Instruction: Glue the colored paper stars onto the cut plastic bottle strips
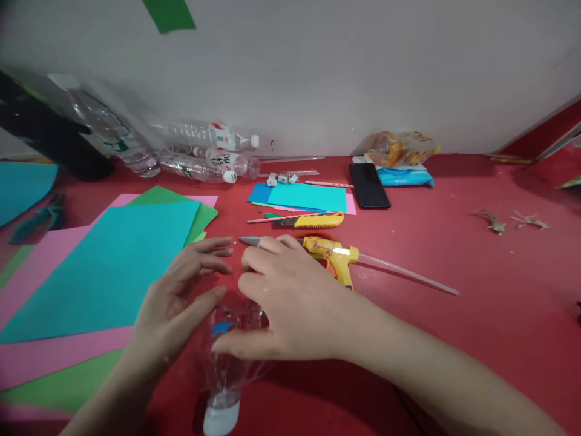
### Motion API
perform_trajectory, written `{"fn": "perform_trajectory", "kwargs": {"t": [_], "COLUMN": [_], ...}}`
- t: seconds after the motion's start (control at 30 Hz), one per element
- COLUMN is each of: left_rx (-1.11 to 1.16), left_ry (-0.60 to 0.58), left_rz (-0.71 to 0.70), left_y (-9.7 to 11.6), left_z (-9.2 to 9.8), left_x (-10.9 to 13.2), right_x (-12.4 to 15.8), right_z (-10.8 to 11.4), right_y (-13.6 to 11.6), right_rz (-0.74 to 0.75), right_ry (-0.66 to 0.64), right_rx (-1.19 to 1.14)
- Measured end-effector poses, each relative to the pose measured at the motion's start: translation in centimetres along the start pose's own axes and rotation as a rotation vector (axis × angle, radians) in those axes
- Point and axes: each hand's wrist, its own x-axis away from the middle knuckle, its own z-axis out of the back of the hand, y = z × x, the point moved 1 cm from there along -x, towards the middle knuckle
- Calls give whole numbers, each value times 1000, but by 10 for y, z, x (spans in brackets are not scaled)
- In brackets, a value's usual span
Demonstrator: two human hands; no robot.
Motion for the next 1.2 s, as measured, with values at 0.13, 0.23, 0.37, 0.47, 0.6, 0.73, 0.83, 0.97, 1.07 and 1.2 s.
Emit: {"fn": "perform_trajectory", "kwargs": {"t": [0.13, 0.23, 0.37, 0.47, 0.6, 0.73, 0.83, 0.97, 1.07, 1.2], "left_rx": [49, 167, 304, 278, 149, -15, 5, 257, 387, 438], "left_ry": [-93, -81, -124, -268, -302, -212, -242, -234, -220, -201], "left_rz": [145, 284, 361, 336, 383, 358, 429, 574, 619, 576], "left_y": [-3, -8, -14, -16, -24, -32, -33, -28, -26, -26], "left_z": [0, 4, 11, 13, 15, 20, 20, 16, 13, 12], "left_x": [-3, -6, -8, -9, -12, -14, -14, -13, -14, -17], "right_x": [0, -2, -6, -6, -6, -7, -8, -9, -9, -9], "right_z": [-2, -4, -6, -10, -13, -16, -22, -28, -31, -34], "right_y": [0, -1, -2, 2, 10, 16, 18, 19, 19, 19], "right_rz": [5, -45, -148, -190, -226, -230, -274, -342, -347, -342], "right_ry": [-92, -164, -158, -126, -109, -37, -7, 36, 79, 92], "right_rx": [49, -7, -261, -494, -661, -683, -684, -715, -719, -790]}}
